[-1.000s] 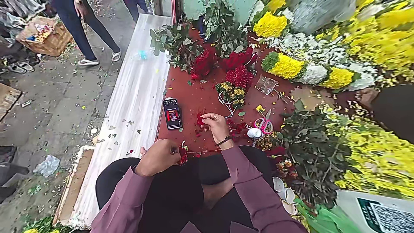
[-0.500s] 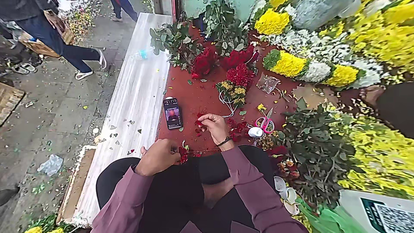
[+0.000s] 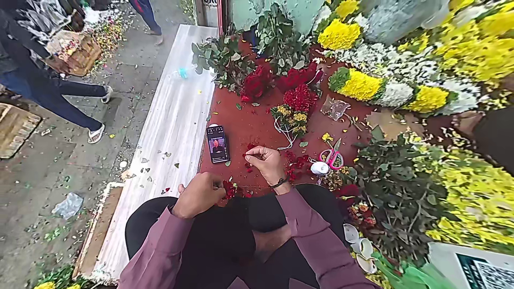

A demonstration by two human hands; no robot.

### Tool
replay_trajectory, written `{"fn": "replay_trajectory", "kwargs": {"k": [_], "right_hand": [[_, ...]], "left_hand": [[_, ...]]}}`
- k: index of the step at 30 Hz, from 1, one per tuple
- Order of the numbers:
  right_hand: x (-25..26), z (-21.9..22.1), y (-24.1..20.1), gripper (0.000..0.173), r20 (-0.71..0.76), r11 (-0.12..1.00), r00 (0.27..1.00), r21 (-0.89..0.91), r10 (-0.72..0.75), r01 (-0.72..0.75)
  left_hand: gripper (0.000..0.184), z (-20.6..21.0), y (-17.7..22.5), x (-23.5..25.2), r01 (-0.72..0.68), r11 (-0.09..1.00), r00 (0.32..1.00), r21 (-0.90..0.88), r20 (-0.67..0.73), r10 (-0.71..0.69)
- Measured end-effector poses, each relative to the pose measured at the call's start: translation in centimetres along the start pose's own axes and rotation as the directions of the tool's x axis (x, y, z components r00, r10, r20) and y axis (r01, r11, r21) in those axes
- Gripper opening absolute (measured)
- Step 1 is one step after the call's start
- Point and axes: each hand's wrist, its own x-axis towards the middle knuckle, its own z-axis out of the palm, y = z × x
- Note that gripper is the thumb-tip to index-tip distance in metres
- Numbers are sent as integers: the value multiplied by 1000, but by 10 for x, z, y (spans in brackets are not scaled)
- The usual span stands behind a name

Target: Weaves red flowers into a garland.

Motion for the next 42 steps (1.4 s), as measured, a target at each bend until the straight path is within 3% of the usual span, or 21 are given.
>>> {"fn": "replay_trajectory", "kwargs": {"k": [3, 7, 12, 14, 17, 21, 25, 29, 33, 36, 40, 42], "right_hand": [[-8, 6, -2, 20, -47, 992, 998, 110, -52, 57], [-23, 11, -17, 49, -23, 966, 998, 252, -52, 56], [-52, 21, -45, 57, 153, 886, 984, 438, 91, -150], [-62, 28, -49, 60, 203, 881, 968, 416, 150, -224], [-68, 39, -45, 61, 164, 901, 963, 347, 215, -260], [-64, 41, -38, 62, 109, 927, 966, 273, 236, -258], [-63, 38, -35, 69, 153, 940, 954, 188, 258, -284], [-57, 29, -28, 90, 245, 968, 938, 3, 244, -253], [-48, 11, -29, 116, 372, 991, 919, -88, 130, -105], [-44, 9, -20, 102, 494, 994, 869, -105, 36, 18], [-42, 9, -12, 29, 462, 997, 886, -71, 33, 0], [-40, 1, -19, 15, 453, 996, 891, -74, -13, 53]], "left_hand": [[14, 0, 0, 0, 16, 1000, 1000, -24, -23, -16], [15, 1, -1, 0, 25, 998, 997, -64, -64, -29], [17, 0, -1, 0, 43, 971, 993, -234, -96, -67], [18, 0, 0, -1, 24, 943, 996, -332, -75, -52], [17, 0, 6, -2, 0, 907, 999, -422, -48, -23], [18, 1, 5, -2, -25, 923, 1000, -384, -20, 19], [17, 1, 5, 0, -52, 946, 999, -321, -2, 54], [14, 1, 3, 0, -61, 953, 998, -297, 2, 65], [15, 2, 1, 1, -54, 968, 997, -246, -68, 39], [19, 0, 2, 1, -8, 973, 997, -229, -73, -9], [23, -4, -2, 1, 99, 973, 988, -207, -99, -121], [28, -8, -3, 1, 140, 967, 978, -214, -120, -169]]}}
